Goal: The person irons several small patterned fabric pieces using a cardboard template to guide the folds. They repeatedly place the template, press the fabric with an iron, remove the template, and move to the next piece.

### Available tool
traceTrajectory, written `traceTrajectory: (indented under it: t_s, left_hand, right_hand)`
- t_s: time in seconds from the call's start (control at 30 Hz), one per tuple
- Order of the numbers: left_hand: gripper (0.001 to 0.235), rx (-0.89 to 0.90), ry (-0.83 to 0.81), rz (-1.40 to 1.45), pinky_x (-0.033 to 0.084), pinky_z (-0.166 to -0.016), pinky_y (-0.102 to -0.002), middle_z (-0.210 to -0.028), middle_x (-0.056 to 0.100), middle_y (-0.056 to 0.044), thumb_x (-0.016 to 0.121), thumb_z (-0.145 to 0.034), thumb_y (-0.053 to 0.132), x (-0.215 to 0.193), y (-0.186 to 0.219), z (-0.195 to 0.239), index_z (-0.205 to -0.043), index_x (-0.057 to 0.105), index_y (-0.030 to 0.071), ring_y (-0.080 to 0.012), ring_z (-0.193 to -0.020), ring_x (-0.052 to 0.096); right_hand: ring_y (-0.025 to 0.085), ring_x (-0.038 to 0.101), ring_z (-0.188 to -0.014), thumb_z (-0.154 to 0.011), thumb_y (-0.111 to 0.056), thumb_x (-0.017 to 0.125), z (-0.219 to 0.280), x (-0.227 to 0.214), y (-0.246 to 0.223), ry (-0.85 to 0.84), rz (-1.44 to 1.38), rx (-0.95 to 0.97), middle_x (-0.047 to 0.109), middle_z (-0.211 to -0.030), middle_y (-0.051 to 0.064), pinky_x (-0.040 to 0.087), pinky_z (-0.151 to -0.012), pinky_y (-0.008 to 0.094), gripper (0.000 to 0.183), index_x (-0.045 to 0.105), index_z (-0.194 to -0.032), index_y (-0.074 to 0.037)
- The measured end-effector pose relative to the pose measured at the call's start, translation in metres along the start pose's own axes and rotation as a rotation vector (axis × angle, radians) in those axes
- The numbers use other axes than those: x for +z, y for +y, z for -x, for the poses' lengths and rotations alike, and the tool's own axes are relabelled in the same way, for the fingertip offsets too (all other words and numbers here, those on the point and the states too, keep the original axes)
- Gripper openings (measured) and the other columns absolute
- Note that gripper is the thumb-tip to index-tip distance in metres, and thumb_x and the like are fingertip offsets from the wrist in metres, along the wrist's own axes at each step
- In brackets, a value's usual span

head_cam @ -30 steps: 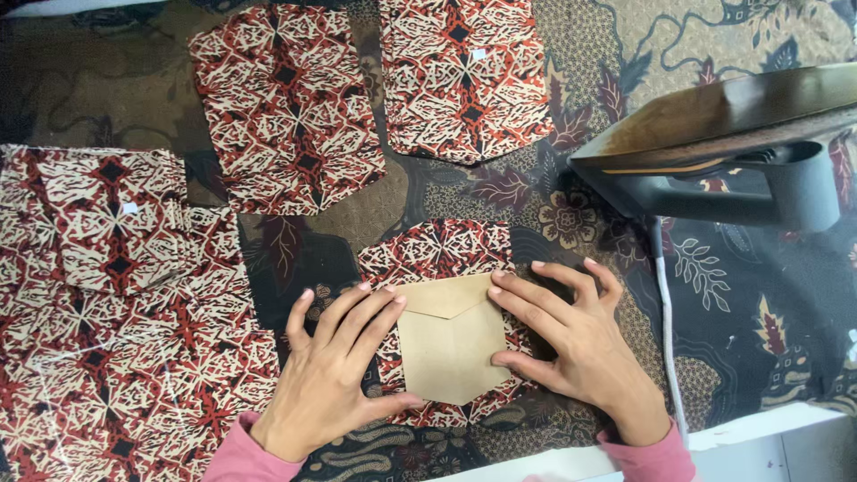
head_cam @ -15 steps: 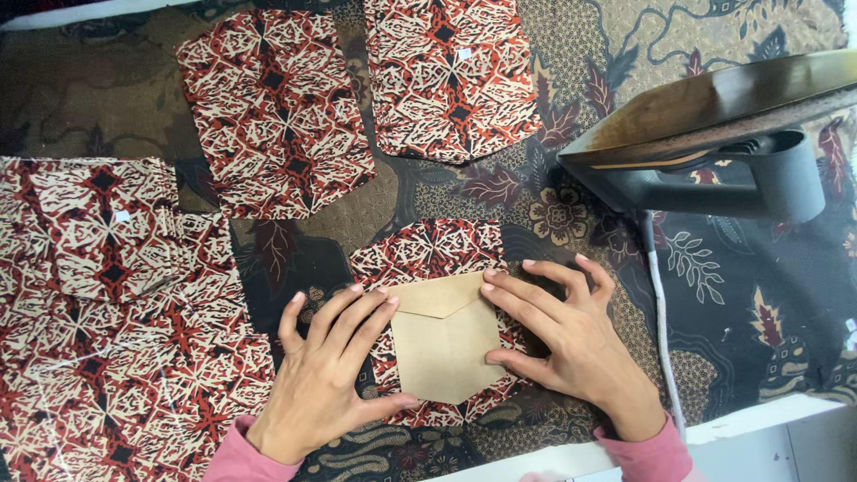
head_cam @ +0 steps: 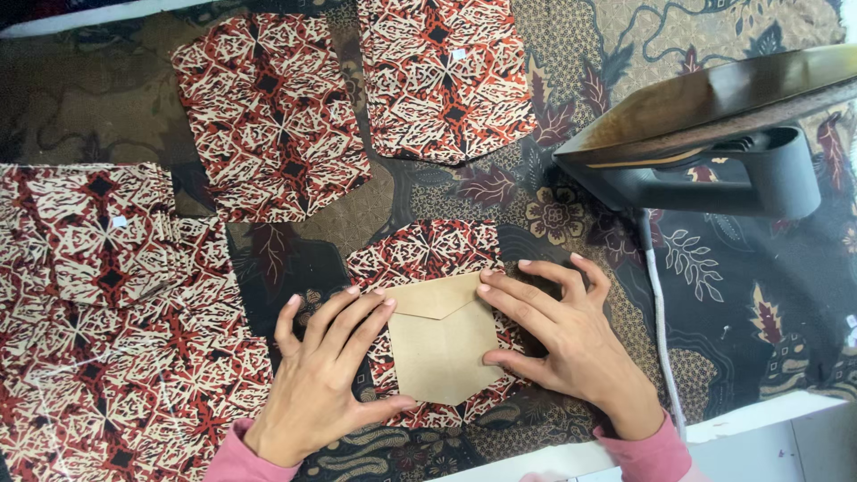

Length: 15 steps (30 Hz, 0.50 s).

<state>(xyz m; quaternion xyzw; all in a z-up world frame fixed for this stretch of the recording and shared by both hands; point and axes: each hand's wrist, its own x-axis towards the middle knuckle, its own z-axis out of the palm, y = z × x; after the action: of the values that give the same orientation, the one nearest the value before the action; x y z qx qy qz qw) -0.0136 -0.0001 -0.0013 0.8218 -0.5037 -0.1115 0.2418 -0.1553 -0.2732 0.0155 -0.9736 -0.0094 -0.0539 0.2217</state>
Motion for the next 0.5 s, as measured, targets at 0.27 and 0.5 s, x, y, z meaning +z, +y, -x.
traceTrajectory:
  t_s: [0.27, 0.5]
  left_hand:
    - [0.104, 0.005, 0.021, 0.001, 0.008, -0.115, -0.061, -0.145, 0.050, -0.005, 0.074, -0.067, 0.074, -0.0017, -0.0005, 0.0005, -0.145, 0.048, 0.011, -0.0240, -0.141, 0.038]
    - [0.105, 0.000, 0.021, 0.003, 0.008, -0.115, -0.060, -0.146, 0.050, -0.005, 0.075, -0.066, 0.074, 0.0000, -0.0004, 0.0004, -0.146, 0.048, 0.010, -0.0240, -0.141, 0.038]
  right_hand:
    - [0.026, 0.048, -0.130, -0.077, -0.057, 0.076, 0.0016, 0.0014, -0.0004, 0.012, 0.006, -0.005, 0.062, -0.141, -0.004, 0.019, -0.114, 0.055, 0.074, 0.060, -0.139, -0.020]
    - [0.027, 0.048, -0.130, -0.077, -0.058, 0.077, 0.0012, 0.0011, -0.0003, 0.020, 0.006, -0.001, 0.062, -0.140, -0.004, 0.018, -0.114, 0.055, 0.075, 0.060, -0.140, -0.020]
